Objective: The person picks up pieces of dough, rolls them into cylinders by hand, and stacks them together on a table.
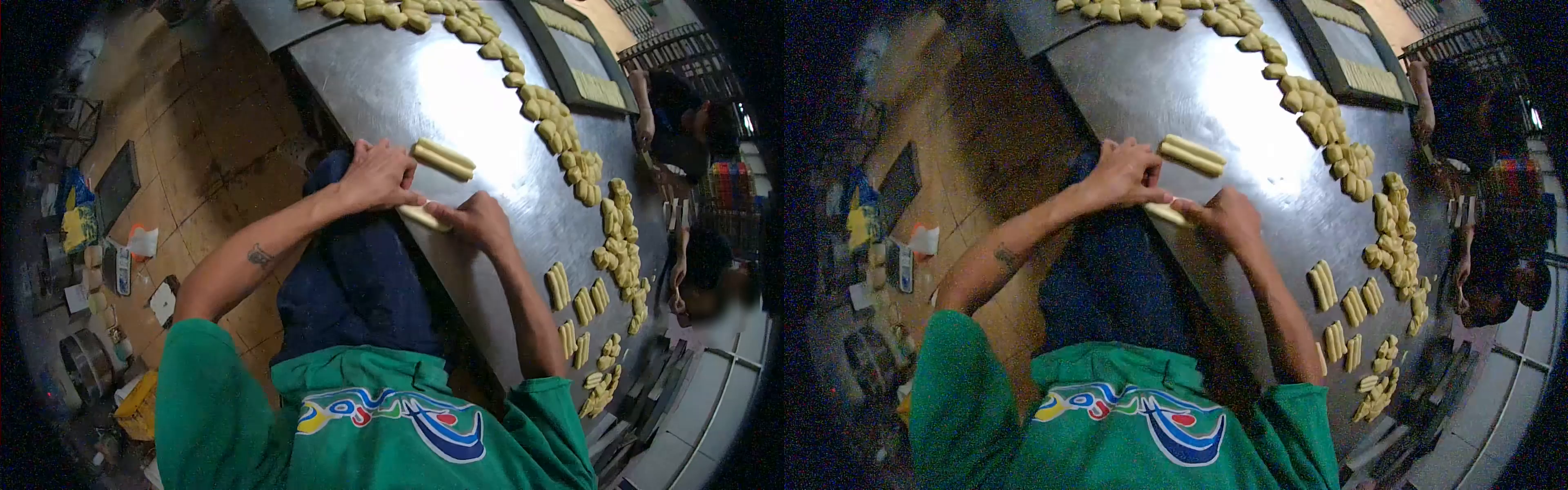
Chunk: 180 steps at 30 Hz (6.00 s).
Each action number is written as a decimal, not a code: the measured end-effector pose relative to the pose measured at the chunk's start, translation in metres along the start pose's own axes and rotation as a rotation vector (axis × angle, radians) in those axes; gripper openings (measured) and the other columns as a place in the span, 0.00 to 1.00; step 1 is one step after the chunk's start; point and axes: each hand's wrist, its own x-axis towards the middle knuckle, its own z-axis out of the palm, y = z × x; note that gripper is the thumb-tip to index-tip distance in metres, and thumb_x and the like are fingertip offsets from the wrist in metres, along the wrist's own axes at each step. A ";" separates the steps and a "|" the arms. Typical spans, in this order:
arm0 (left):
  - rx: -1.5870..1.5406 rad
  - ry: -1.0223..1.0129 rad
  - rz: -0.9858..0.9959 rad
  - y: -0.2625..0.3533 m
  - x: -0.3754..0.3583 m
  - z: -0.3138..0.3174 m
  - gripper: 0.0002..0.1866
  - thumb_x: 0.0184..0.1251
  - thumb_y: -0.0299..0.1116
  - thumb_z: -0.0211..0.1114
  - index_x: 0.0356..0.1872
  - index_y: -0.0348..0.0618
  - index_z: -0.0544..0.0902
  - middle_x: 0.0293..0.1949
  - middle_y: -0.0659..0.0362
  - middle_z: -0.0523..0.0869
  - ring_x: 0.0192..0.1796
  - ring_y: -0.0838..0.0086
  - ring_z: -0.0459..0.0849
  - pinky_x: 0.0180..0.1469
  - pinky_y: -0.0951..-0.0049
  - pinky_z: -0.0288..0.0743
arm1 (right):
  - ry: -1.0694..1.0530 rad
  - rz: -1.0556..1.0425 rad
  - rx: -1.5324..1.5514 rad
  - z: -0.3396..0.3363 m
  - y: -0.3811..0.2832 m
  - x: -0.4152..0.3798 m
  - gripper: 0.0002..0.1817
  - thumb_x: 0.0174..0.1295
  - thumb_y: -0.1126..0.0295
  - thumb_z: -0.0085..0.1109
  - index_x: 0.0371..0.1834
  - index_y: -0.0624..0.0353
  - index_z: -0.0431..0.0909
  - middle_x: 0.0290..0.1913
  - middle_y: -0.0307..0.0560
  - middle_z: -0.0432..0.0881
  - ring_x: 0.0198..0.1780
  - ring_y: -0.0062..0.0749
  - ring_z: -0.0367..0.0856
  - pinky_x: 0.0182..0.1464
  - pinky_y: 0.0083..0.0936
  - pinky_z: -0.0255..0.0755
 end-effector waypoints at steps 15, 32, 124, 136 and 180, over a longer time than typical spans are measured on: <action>0.066 0.066 0.018 0.001 -0.002 0.004 0.30 0.40 0.70 0.72 0.23 0.51 0.79 0.38 0.61 0.76 0.47 0.64 0.72 0.49 0.59 0.58 | -0.036 -0.046 -0.180 -0.007 -0.005 -0.004 0.42 0.42 0.26 0.64 0.22 0.64 0.87 0.19 0.51 0.83 0.24 0.41 0.84 0.30 0.37 0.75; 0.071 0.171 0.095 -0.006 -0.010 0.008 0.25 0.49 0.64 0.70 0.22 0.51 0.81 0.34 0.62 0.76 0.47 0.66 0.72 0.51 0.60 0.56 | 0.079 -0.110 -0.118 -0.001 0.018 -0.011 0.43 0.45 0.25 0.61 0.16 0.64 0.84 0.12 0.50 0.77 0.16 0.39 0.77 0.24 0.36 0.69; -0.449 0.134 0.161 -0.027 0.065 -0.027 0.11 0.67 0.32 0.65 0.47 0.42 0.86 0.38 0.62 0.83 0.41 0.75 0.80 0.47 0.76 0.74 | 0.591 -0.561 0.559 -0.010 0.041 0.064 0.09 0.62 0.75 0.60 0.45 0.61 0.82 0.39 0.47 0.81 0.45 0.32 0.77 0.49 0.26 0.72; -0.366 0.097 0.206 -0.037 0.061 -0.024 0.14 0.66 0.36 0.66 0.49 0.43 0.85 0.41 0.58 0.81 0.44 0.71 0.80 0.51 0.73 0.75 | 0.487 -0.506 0.292 -0.024 0.042 0.056 0.15 0.57 0.65 0.65 0.45 0.61 0.84 0.35 0.44 0.78 0.38 0.32 0.73 0.45 0.29 0.70; -1.182 -0.326 -0.085 0.063 0.009 0.017 0.15 0.71 0.33 0.63 0.51 0.33 0.82 0.45 0.52 0.87 0.43 0.72 0.87 0.47 0.73 0.83 | 0.735 -0.185 1.668 -0.067 0.263 -0.133 0.10 0.65 0.72 0.61 0.42 0.69 0.78 0.39 0.48 0.83 0.38 0.29 0.83 0.42 0.25 0.79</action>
